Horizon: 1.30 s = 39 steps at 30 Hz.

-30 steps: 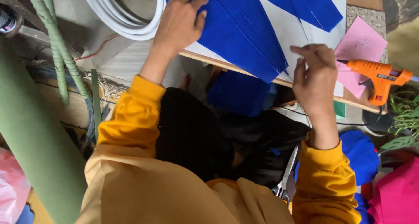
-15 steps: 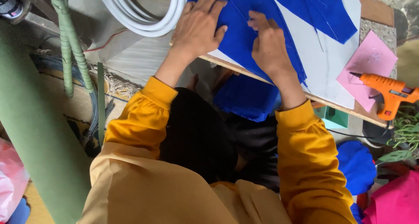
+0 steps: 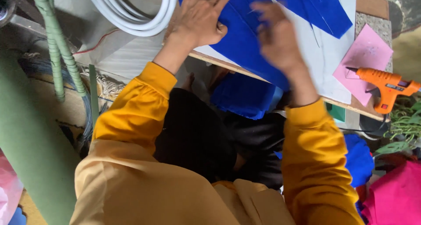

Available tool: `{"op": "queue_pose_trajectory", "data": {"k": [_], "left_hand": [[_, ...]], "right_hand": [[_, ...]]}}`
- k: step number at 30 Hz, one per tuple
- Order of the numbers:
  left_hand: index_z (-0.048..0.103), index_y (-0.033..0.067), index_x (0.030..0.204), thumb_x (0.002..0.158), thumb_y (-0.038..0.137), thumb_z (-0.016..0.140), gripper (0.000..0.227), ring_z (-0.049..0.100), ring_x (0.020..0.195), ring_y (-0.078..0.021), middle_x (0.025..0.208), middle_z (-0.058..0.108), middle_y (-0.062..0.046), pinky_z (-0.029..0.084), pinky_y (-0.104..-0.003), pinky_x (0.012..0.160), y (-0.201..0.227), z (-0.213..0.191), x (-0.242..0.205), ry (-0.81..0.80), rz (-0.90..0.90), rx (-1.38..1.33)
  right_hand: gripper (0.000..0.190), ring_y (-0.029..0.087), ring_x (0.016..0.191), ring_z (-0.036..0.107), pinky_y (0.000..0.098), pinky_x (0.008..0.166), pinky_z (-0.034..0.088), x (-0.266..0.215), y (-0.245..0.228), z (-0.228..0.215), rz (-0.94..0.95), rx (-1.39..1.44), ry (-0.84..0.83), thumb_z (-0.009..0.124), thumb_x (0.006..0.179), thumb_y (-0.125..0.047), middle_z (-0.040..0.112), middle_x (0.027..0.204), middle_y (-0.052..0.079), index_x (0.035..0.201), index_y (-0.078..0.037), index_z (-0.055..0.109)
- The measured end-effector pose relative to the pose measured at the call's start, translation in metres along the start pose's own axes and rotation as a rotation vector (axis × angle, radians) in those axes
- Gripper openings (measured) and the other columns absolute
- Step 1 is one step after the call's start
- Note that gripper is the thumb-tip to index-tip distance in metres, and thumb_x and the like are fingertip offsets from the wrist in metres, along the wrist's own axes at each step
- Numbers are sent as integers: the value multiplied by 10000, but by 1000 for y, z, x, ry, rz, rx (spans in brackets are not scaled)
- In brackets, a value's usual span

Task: Assembling blue fabric pieces into a structure using a hot glue gun and scissors

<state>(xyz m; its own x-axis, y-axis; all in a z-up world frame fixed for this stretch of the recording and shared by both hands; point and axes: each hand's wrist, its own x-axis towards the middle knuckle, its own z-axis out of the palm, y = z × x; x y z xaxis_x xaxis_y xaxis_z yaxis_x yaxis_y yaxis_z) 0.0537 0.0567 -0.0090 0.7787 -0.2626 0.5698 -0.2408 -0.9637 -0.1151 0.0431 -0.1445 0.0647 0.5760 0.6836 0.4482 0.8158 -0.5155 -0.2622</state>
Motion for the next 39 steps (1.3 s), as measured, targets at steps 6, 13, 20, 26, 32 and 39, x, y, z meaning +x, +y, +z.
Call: {"op": "queue_pose_trajectory", "data": {"k": [6, 13, 20, 26, 32, 39], "left_hand": [[349, 86, 1366, 718, 232, 541, 692, 361, 1116, -285, 1291, 482, -117, 191, -430, 895, 4, -18, 2, -12, -18, -59], [586, 78, 1038, 614, 248, 660, 462, 393, 920, -248, 1021, 447, -118, 250, -380, 829, 13, -30, -4, 189, -15, 43], [574, -21, 1119, 826, 321, 535, 452, 407, 1162, -338, 1209, 509, -195, 218, -527, 984, 37, -29, -22, -122, -146, -222], [602, -40, 1034, 812, 270, 577, 382, 410, 1138, -320, 1186, 481, -174, 313, -438, 950, 42, -29, -18, -18, -147, -222], [635, -54, 945, 758, 174, 616, 296, 534, 932, -293, 1012, 537, -170, 433, -356, 847, 43, -39, -27, 143, -218, -249], [519, -24, 1141, 774, 160, 569, 414, 544, 928, -289, 1097, 513, -165, 410, -359, 880, 47, -44, -26, 136, -225, -215]], "right_hand": [[106, 276, 493, 525, 326, 506, 454, -25, 155, -26, -33, -576, 309, 615, 735, -15, 634, 690, 93, 807, -57, 679], [170, 279, 519, 596, 346, 558, 503, -43, 174, 3, 239, -619, 219, 677, 644, -46, 662, 699, 102, 804, -88, 713], [227, 221, 568, 513, 301, 535, 437, -60, 77, -49, 50, -478, 391, 603, 732, 111, 583, 780, 148, 930, 55, 698], [228, 211, 618, 459, 292, 549, 384, -89, -22, -46, 121, -196, 265, 537, 733, 170, 535, 854, 170, 923, 97, 640], [265, 245, 622, 462, 323, 569, 392, -95, -41, -23, 193, -149, 225, 557, 763, 133, 497, 875, 175, 1008, 75, 639], [267, 235, 642, 457, 310, 573, 384, -99, -40, -22, 217, -160, 200, 567, 748, 140, 488, 851, 164, 991, 76, 658]]}}
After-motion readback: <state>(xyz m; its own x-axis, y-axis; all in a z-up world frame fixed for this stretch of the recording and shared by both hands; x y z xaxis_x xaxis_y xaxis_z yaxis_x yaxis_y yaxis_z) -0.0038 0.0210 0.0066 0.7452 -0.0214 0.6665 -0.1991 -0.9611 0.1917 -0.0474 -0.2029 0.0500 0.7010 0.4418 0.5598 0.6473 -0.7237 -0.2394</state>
